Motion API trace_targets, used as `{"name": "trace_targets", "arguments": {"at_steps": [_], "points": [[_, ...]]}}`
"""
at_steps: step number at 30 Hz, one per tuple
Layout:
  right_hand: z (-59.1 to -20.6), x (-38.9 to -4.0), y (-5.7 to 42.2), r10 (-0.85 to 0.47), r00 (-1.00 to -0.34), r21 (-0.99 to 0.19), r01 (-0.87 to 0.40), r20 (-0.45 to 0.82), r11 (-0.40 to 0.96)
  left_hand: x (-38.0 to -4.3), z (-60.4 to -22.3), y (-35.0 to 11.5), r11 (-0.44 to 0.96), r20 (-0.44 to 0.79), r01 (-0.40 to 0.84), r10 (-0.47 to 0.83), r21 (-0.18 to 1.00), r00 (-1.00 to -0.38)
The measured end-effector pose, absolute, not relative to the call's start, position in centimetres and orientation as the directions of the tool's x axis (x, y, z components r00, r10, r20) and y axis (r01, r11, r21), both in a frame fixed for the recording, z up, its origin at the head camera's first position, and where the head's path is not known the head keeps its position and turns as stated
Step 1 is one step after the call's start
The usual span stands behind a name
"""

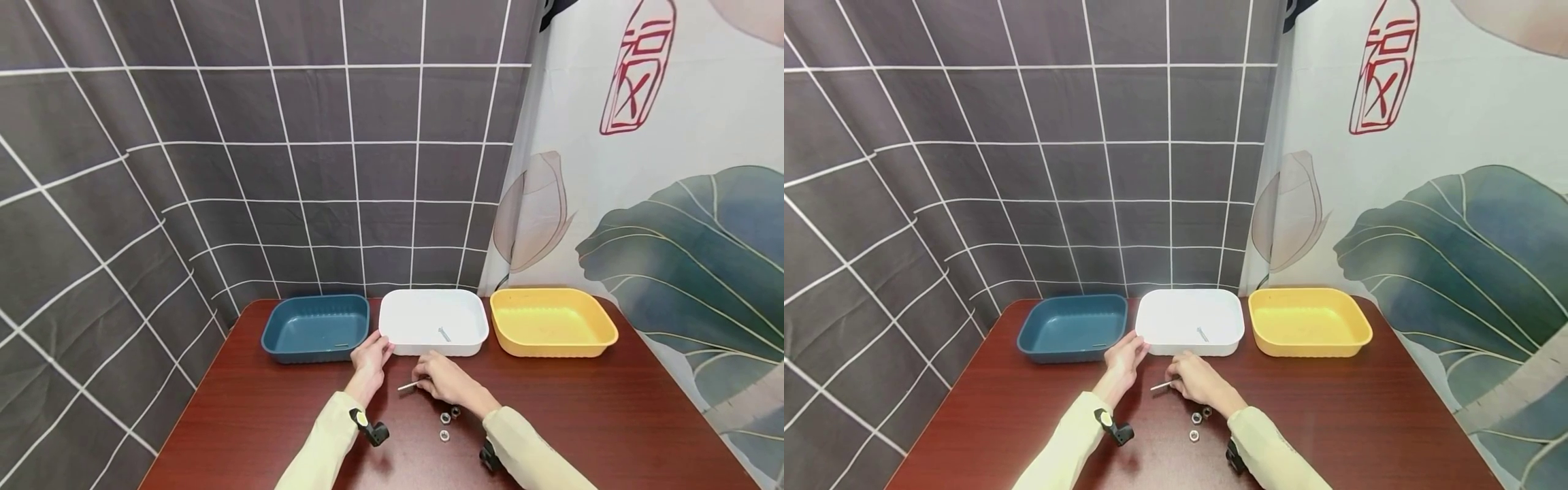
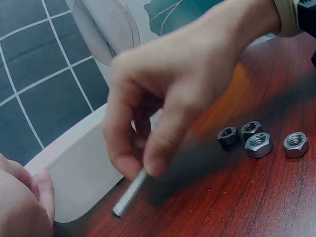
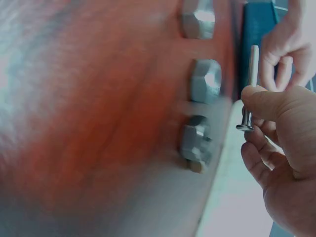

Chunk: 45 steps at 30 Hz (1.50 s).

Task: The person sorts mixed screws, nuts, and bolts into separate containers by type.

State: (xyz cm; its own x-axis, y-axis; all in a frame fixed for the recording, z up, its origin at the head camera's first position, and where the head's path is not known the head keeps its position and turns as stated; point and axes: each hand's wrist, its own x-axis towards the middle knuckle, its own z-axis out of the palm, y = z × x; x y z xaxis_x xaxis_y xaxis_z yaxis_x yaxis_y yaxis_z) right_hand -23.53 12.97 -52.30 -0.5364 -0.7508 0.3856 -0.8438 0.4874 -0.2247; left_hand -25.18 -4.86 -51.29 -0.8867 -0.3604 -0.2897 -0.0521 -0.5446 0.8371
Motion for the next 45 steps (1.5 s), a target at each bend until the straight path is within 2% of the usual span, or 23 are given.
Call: {"name": "trace_targets", "arguments": {"at_steps": [9,18,27,38,45], "points": [[-49.5,-24.1,13.9,-0.684,-0.588,-0.326,-0.809,0.432,0.489,-25.3,-51.3,-5.1,-0.545,-0.293,-0.051,-0.367,0.837,-0.883],[-48.4,-24.9,14.4,-0.621,-0.603,-0.34,-0.797,0.5,0.5,-25.2,-51.3,-5.2,-0.551,-0.308,-0.066,-0.359,0.832,-0.881],[-47.4,-26.6,14.4,-0.524,-0.668,-0.346,-0.733,0.528,0.586,-25.4,-51.5,-5.1,-0.553,-0.305,-0.061,-0.362,0.831,-0.881],[-47.9,-28.3,14.4,-0.424,-0.763,-0.378,-0.622,0.488,0.686,-25.2,-51.3,-5.0,-0.561,-0.311,-0.066,-0.352,0.825,-0.883],[-48.0,-28.6,14.5,-0.411,-0.782,-0.391,-0.601,0.468,0.697,-25.5,-51.4,-5.0,-0.564,-0.315,-0.066,-0.357,0.823,-0.879]]}}
